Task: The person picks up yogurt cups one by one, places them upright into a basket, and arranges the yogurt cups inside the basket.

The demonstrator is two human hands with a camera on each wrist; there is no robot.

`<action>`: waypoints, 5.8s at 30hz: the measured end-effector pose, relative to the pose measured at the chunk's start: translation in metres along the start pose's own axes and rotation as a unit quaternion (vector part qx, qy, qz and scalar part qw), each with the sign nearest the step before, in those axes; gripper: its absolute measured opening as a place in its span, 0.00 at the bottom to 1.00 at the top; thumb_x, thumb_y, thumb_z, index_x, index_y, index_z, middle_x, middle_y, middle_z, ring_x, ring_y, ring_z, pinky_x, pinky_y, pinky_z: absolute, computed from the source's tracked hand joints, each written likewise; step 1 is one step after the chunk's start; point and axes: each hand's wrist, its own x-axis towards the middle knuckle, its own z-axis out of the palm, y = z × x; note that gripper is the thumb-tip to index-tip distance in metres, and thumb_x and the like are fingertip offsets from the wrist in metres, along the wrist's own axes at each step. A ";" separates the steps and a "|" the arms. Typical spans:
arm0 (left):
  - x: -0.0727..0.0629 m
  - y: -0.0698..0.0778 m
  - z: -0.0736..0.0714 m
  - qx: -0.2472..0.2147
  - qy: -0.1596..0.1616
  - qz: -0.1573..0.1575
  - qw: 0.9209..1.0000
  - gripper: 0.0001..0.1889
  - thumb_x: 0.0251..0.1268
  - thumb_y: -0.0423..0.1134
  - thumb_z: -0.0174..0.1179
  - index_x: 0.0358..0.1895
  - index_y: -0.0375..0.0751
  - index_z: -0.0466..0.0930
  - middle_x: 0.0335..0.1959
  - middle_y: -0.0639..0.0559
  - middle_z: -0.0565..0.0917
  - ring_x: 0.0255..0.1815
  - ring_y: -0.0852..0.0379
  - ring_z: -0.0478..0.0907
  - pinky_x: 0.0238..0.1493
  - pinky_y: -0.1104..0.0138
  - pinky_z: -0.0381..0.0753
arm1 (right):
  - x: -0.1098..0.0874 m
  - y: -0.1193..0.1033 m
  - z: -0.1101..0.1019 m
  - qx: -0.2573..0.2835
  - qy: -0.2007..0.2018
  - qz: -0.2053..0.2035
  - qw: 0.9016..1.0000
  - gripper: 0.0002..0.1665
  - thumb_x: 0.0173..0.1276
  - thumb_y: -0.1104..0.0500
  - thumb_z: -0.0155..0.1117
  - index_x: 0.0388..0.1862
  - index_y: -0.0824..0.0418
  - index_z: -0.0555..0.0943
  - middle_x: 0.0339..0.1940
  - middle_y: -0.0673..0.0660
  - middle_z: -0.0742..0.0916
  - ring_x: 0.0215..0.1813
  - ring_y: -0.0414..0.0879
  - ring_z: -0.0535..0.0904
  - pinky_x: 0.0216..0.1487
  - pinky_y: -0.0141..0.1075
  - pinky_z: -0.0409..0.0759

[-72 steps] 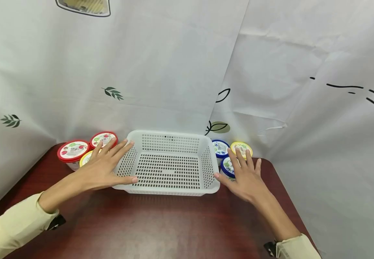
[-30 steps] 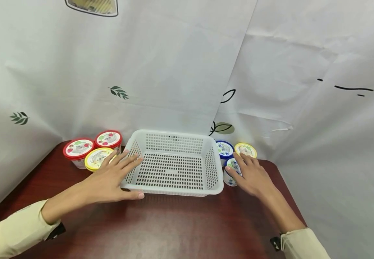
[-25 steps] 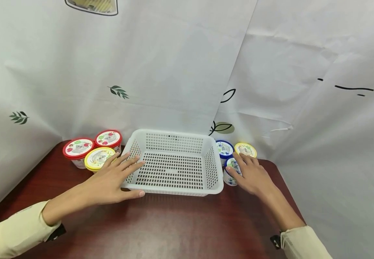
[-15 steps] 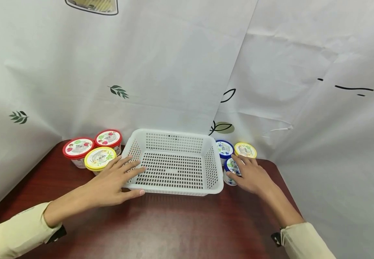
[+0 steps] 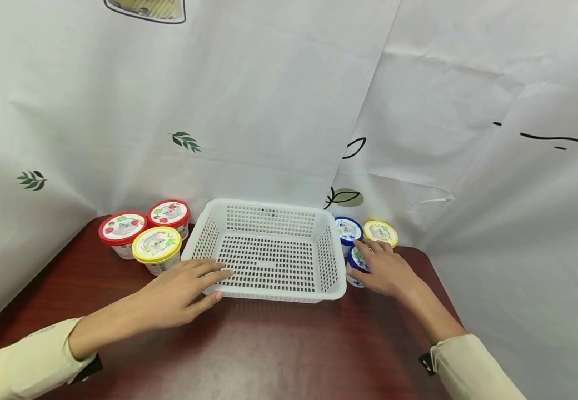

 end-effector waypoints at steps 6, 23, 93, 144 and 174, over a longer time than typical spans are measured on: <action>-0.002 0.003 0.002 0.013 0.025 0.023 0.999 0.19 0.82 0.42 0.66 0.70 0.46 0.87 0.60 0.48 0.92 0.60 0.46 0.90 0.63 0.46 0.88 | 0.002 -0.002 0.001 -0.010 -0.011 -0.010 1.000 0.47 0.80 0.38 0.70 0.85 0.64 0.73 0.82 0.76 0.77 0.81 0.83 0.71 0.72 0.77 0.77; -0.001 0.008 0.000 0.035 0.028 0.040 0.998 0.15 0.78 0.39 0.69 0.64 0.50 0.89 0.47 0.54 0.94 0.41 0.48 0.92 0.44 0.53 0.89 | 0.004 -0.002 0.001 -0.026 -0.025 -0.025 0.999 0.45 0.81 0.39 0.69 0.85 0.64 0.74 0.84 0.78 0.74 0.80 0.86 0.71 0.73 0.79 0.74; 0.008 0.007 -0.008 0.028 0.020 0.036 0.999 0.11 0.74 0.36 0.73 0.54 0.53 0.91 0.37 0.56 0.90 0.36 0.51 0.91 0.32 0.59 0.86 | 0.043 0.017 -0.048 0.089 -0.221 -0.047 0.970 0.54 0.57 0.47 0.90 0.81 0.58 0.79 0.80 0.77 0.76 0.78 0.74 0.74 0.73 0.71 0.78; 0.006 0.007 -0.005 0.046 0.035 0.044 0.997 0.11 0.73 0.35 0.73 0.52 0.53 0.89 0.34 0.55 0.88 0.33 0.50 0.88 0.29 0.59 0.83 | 0.037 -0.018 -0.138 0.047 -0.214 -0.055 0.974 0.55 0.53 0.53 0.92 0.80 0.57 0.78 0.67 0.67 0.83 0.64 0.63 0.83 0.56 0.58 0.91; 0.005 0.009 -0.002 0.056 0.040 0.044 0.997 0.12 0.72 0.34 0.73 0.54 0.52 0.89 0.38 0.55 0.89 0.37 0.49 0.89 0.34 0.57 0.87 | 0.036 -0.057 -0.150 0.045 -0.196 -0.086 0.976 0.58 0.52 0.46 0.93 0.82 0.52 0.78 0.80 0.66 0.79 0.72 0.63 0.78 0.66 0.60 0.85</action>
